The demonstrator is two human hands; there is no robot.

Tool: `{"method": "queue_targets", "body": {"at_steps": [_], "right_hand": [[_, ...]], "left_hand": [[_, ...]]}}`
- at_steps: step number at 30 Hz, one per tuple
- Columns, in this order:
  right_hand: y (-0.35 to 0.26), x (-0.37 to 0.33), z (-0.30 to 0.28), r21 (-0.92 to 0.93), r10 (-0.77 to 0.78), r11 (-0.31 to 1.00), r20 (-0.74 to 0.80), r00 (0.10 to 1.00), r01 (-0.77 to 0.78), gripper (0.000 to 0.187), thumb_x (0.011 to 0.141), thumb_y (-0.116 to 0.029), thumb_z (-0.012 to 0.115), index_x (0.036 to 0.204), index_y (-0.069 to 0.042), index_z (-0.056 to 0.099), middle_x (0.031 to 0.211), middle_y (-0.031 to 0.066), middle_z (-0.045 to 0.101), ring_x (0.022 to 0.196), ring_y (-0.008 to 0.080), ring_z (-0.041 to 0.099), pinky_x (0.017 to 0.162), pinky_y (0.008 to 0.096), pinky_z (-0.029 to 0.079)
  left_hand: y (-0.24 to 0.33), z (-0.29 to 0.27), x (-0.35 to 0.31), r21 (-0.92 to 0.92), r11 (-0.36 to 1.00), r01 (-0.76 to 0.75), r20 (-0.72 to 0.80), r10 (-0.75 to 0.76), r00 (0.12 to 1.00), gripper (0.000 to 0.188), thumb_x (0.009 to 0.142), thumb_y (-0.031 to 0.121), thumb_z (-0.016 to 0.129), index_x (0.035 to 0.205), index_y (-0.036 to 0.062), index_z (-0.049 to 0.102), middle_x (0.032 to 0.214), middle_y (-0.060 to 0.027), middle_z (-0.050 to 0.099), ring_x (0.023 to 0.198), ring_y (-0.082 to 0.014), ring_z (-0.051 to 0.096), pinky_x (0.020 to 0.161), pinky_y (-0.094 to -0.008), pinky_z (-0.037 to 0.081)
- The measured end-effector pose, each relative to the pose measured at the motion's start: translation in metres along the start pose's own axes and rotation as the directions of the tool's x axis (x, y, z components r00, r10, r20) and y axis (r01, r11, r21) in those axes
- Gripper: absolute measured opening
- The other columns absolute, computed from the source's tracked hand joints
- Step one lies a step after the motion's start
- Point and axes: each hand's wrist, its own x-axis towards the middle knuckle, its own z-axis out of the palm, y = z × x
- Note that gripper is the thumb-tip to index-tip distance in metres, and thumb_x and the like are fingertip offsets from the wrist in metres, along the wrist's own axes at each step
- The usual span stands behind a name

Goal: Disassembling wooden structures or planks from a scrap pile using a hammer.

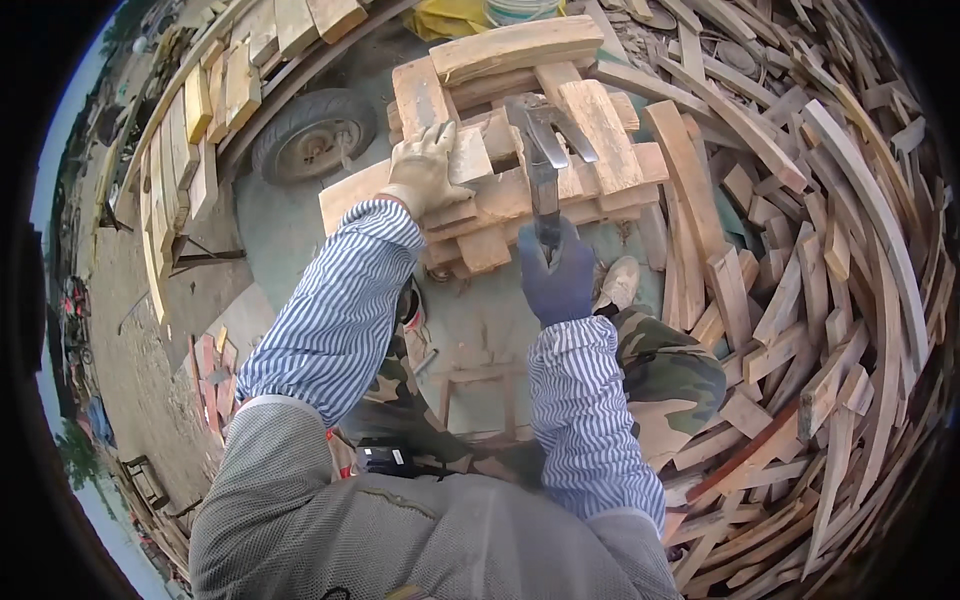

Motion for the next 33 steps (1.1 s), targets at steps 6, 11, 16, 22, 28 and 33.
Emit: {"method": "queue_targets", "body": {"at_steps": [6, 11, 16, 22, 28, 33], "right_hand": [[0.035, 0.038, 0.026, -0.334, 0.048, 0.942, 0.126, 0.991, -0.003, 0.042, 0.088, -0.035, 0.063, 0.111, 0.000, 0.067, 0.094, 0.0269, 0.069, 0.091, 0.0407, 0.067, 0.083, 0.0437, 0.052], [0.037, 0.020, 0.021, 0.001, 0.012, 1.000, 0.048, 0.999, -0.012, 0.039, 0.089, -0.028, 0.066, 0.111, 0.005, 0.064, 0.090, 0.0187, 0.071, 0.085, 0.0254, 0.070, 0.079, 0.0357, 0.053], [0.036, 0.030, 0.036, -0.278, -0.188, 0.944, -0.007, 0.982, 0.179, 0.038, 0.088, -0.025, 0.066, 0.110, 0.006, 0.063, 0.088, 0.0170, 0.071, 0.078, 0.0253, 0.069, 0.075, 0.0387, 0.054], [-0.001, 0.033, 0.003, -0.093, 0.030, 0.995, 0.093, 0.995, -0.021, 0.034, 0.089, -0.025, 0.066, 0.108, 0.003, 0.064, 0.084, 0.0171, 0.070, 0.069, 0.0219, 0.069, 0.065, 0.0353, 0.054], [-0.008, 0.050, 0.021, -0.105, -0.321, 0.942, 0.004, 0.947, 0.320, 0.034, 0.092, -0.028, 0.064, 0.110, 0.001, 0.064, 0.091, 0.0187, 0.071, 0.084, 0.0289, 0.070, 0.077, 0.0381, 0.054], [0.006, 0.077, 0.031, -0.617, 0.057, 0.783, 0.199, 0.978, 0.080, 0.040, 0.093, -0.033, 0.059, 0.110, 0.002, 0.064, 0.088, 0.0213, 0.070, 0.077, 0.0295, 0.071, 0.074, 0.0401, 0.055]], "left_hand": [[0.004, -0.011, 0.008, 0.062, 0.998, 0.002, 0.098, -0.008, 0.995, 0.111, 0.066, 0.058, 0.080, 0.152, 0.0053, 0.032, 0.152, -0.0141, 0.041, 0.143, -0.0297, 0.036, 0.114, -0.0446, 0.032], [-0.002, 0.001, 0.001, -0.022, 1.000, -0.007, 0.009, 0.007, 1.000, 0.112, 0.065, 0.059, 0.080, 0.152, 0.0061, 0.033, 0.152, -0.0149, 0.042, 0.142, -0.0307, 0.038, 0.113, -0.0458, 0.034], [-0.003, 0.001, 0.006, -0.040, 0.998, -0.038, 0.004, 0.038, 0.999, 0.115, 0.061, 0.059, 0.082, 0.151, 0.0058, 0.034, 0.150, -0.0144, 0.044, 0.141, -0.0313, 0.039, 0.112, -0.0453, 0.035], [-0.001, -0.001, 0.005, -0.021, 0.999, -0.046, -0.051, 0.045, 0.998, 0.113, 0.061, 0.058, 0.082, 0.151, 0.0064, 0.036, 0.149, -0.0140, 0.045, 0.139, -0.0301, 0.041, 0.110, -0.0449, 0.037], [-0.007, 0.002, 0.008, -0.022, 0.999, -0.026, -0.006, 0.026, 1.000, 0.111, 0.063, 0.058, 0.081, 0.151, 0.0075, 0.036, 0.150, -0.0140, 0.044, 0.141, -0.0301, 0.038, 0.112, -0.0451, 0.035], [-0.002, -0.008, 0.010, -0.004, 0.996, -0.088, 0.018, 0.089, 0.996, 0.112, 0.062, 0.057, 0.082, 0.152, 0.0073, 0.035, 0.149, -0.0129, 0.045, 0.141, -0.0303, 0.038, 0.113, -0.0452, 0.034]]}}
